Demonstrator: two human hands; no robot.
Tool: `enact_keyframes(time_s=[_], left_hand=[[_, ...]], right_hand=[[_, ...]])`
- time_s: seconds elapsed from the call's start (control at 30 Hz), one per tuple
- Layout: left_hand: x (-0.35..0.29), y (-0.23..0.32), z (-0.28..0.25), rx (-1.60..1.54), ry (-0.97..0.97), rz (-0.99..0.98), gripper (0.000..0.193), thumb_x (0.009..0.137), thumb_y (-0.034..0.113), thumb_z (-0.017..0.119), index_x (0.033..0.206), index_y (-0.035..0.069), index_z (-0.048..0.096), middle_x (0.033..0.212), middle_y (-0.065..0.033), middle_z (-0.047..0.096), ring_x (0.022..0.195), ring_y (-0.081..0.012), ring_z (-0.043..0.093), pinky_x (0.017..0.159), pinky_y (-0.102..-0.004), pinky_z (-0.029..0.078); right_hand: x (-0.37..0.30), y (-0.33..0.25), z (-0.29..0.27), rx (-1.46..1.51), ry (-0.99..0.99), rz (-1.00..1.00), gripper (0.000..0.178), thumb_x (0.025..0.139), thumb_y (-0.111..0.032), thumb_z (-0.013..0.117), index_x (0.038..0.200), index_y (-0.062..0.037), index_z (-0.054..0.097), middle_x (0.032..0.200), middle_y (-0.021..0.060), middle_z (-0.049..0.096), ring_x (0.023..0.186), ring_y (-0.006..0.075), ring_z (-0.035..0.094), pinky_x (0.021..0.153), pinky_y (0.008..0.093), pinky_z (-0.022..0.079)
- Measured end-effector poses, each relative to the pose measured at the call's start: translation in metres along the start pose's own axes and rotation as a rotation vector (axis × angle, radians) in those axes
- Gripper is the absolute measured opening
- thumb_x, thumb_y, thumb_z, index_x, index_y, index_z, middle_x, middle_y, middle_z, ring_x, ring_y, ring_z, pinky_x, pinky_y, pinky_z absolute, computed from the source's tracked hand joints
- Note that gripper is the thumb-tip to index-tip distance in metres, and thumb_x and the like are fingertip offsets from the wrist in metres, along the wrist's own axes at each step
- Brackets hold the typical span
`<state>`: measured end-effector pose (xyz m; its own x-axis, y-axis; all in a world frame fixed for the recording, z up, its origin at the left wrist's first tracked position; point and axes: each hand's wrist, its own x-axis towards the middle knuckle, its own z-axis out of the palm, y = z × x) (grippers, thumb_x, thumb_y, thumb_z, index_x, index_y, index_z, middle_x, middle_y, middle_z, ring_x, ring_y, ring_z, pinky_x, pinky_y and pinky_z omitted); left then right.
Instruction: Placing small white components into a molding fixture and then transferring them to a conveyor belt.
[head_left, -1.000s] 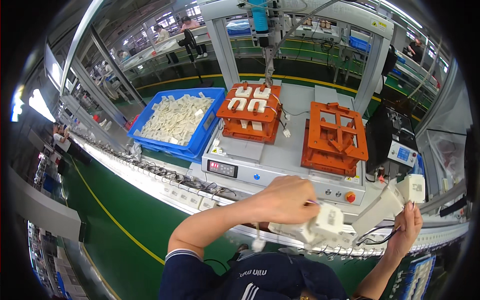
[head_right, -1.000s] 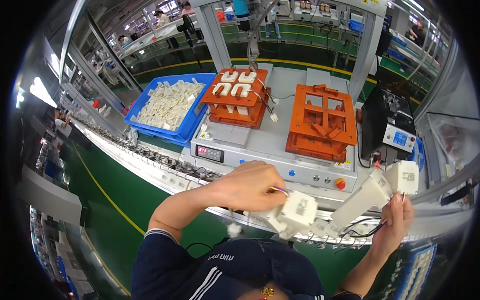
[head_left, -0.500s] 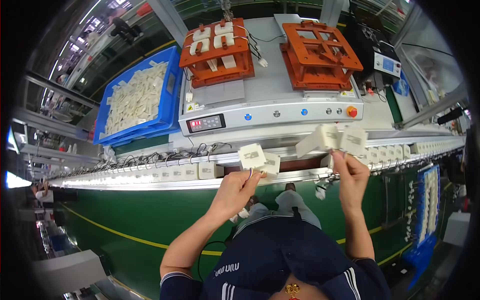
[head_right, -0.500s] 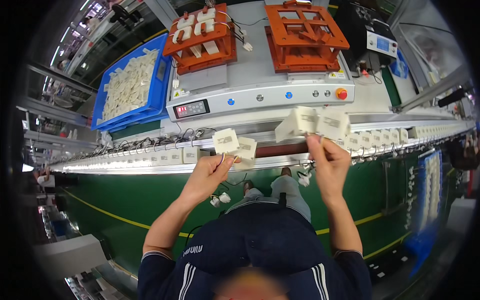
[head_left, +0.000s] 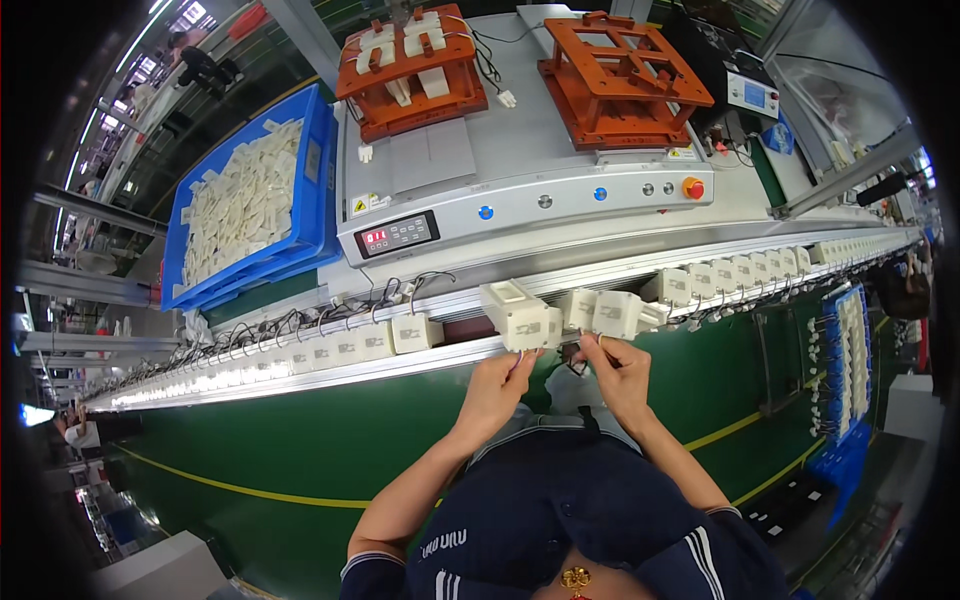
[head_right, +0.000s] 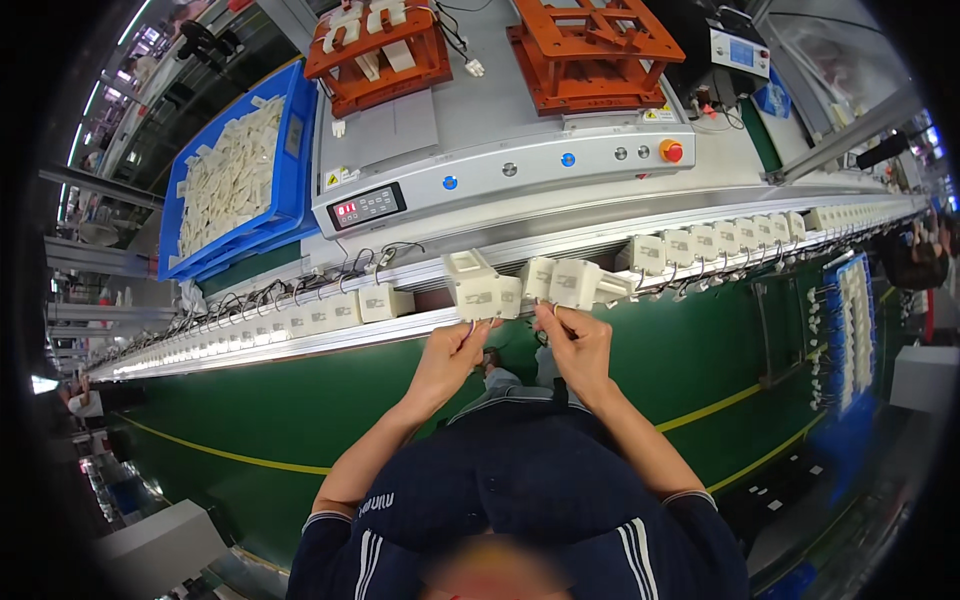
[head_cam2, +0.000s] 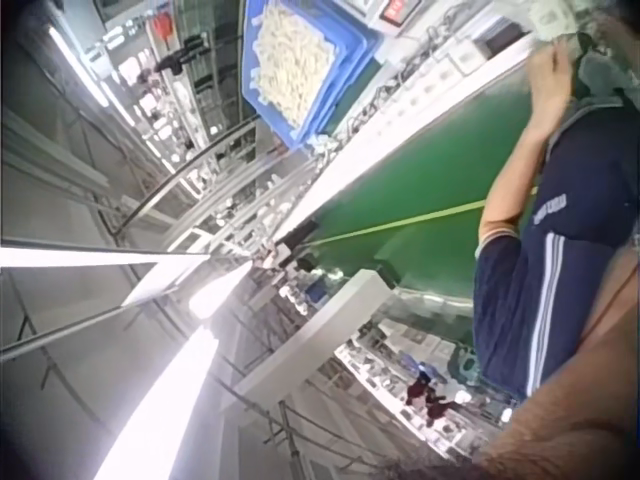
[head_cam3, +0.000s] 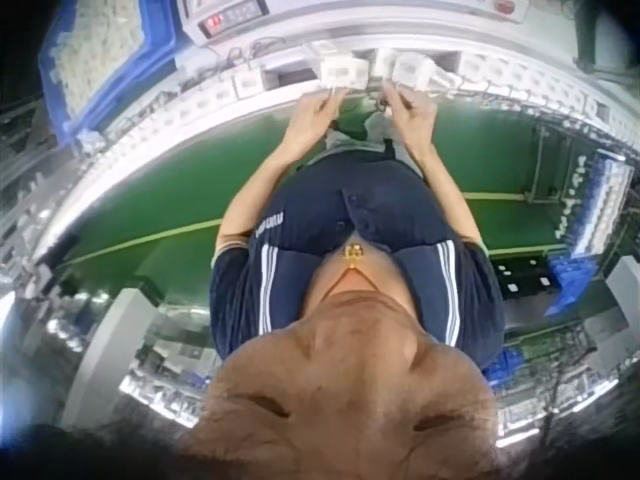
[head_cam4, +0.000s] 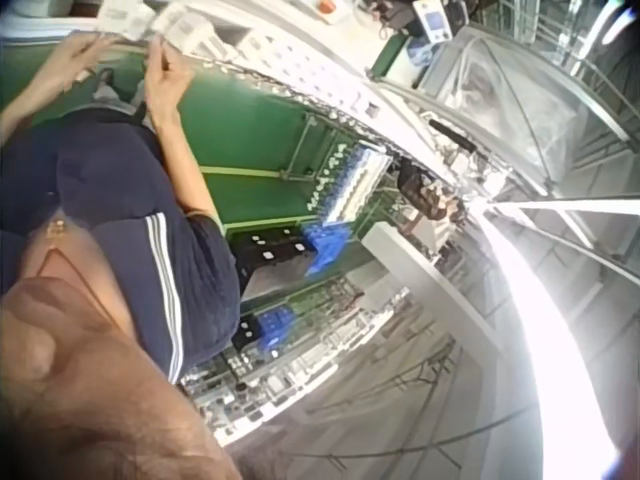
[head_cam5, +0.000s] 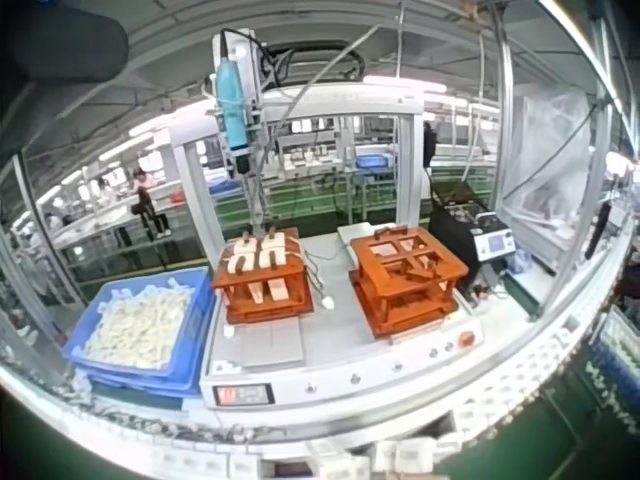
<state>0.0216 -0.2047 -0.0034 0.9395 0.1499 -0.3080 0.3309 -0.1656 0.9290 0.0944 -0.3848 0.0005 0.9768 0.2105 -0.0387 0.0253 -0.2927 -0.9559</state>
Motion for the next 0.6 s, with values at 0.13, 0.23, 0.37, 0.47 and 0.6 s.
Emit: enact_keyframes(time_s=[0.13, 0.23, 0.37, 0.47, 0.6], left_hand=[[0.004, 0.018, -0.012, -0.348, -0.087, -0.233, 0.039, 0.100, 0.034, 0.048, 0.103, 0.000, 0.067, 0.055, 0.0066, 0.034, 0.051, -0.0029, 0.027, 0.046, -0.0239, 0.021], [0.006, 0.019, -0.021, -0.522, -0.102, -0.348, 0.038, 0.101, 0.034, 0.046, 0.117, 0.004, 0.064, 0.058, 0.0098, 0.031, 0.052, -0.0018, 0.021, 0.048, -0.0216, 0.016], [0.007, 0.027, -0.023, -0.597, -0.159, -0.399, 0.038, 0.102, 0.031, 0.043, 0.119, 0.003, 0.061, 0.058, 0.0080, 0.031, 0.052, -0.0031, 0.024, 0.049, -0.0200, 0.020], [0.006, 0.035, -0.019, -0.588, -0.186, -0.373, 0.038, 0.102, 0.032, 0.042, 0.118, 0.002, 0.061, 0.058, 0.0072, 0.032, 0.053, -0.0035, 0.025, 0.050, -0.0201, 0.020], [0.007, 0.041, -0.022, -0.555, -0.211, -0.350, 0.041, 0.103, 0.034, 0.040, 0.115, 0.002, 0.062, 0.059, 0.0061, 0.034, 0.055, -0.0039, 0.027, 0.050, -0.0202, 0.021]], right_hand=[[0.006, -0.005, -0.008, -0.181, -0.023, -0.079, 0.021, 0.090, -0.017, 0.064, 0.088, 0.0025, 0.071, 0.058, 0.0040, 0.060, 0.050, 0.0086, 0.046, 0.048, 0.0255, 0.037], [0.014, -0.004, -0.013, -0.226, 0.027, -0.188, 0.023, 0.092, -0.019, 0.062, 0.090, 0.0013, 0.072, 0.058, 0.0039, 0.058, 0.052, 0.0094, 0.045, 0.049, 0.0259, 0.037], [0.020, -0.008, -0.024, 0.106, 0.053, -0.089, 0.026, 0.095, -0.021, 0.056, 0.094, -0.0008, 0.072, 0.071, 0.0025, 0.064, 0.056, 0.0055, 0.043, 0.051, 0.0221, 0.034], [0.026, 0.003, -0.034, 0.385, -0.030, 0.097, 0.030, 0.096, -0.021, 0.053, 0.088, 0.0027, 0.069, 0.080, 0.0068, 0.067, 0.054, 0.0028, 0.040, 0.048, 0.0189, 0.029], [0.027, 0.008, -0.041, 0.629, 0.001, 0.287, 0.034, 0.097, -0.023, 0.048, 0.075, -0.0011, 0.061, 0.089, 0.0139, 0.070, 0.050, 0.0063, 0.040, 0.045, 0.0204, 0.030]])
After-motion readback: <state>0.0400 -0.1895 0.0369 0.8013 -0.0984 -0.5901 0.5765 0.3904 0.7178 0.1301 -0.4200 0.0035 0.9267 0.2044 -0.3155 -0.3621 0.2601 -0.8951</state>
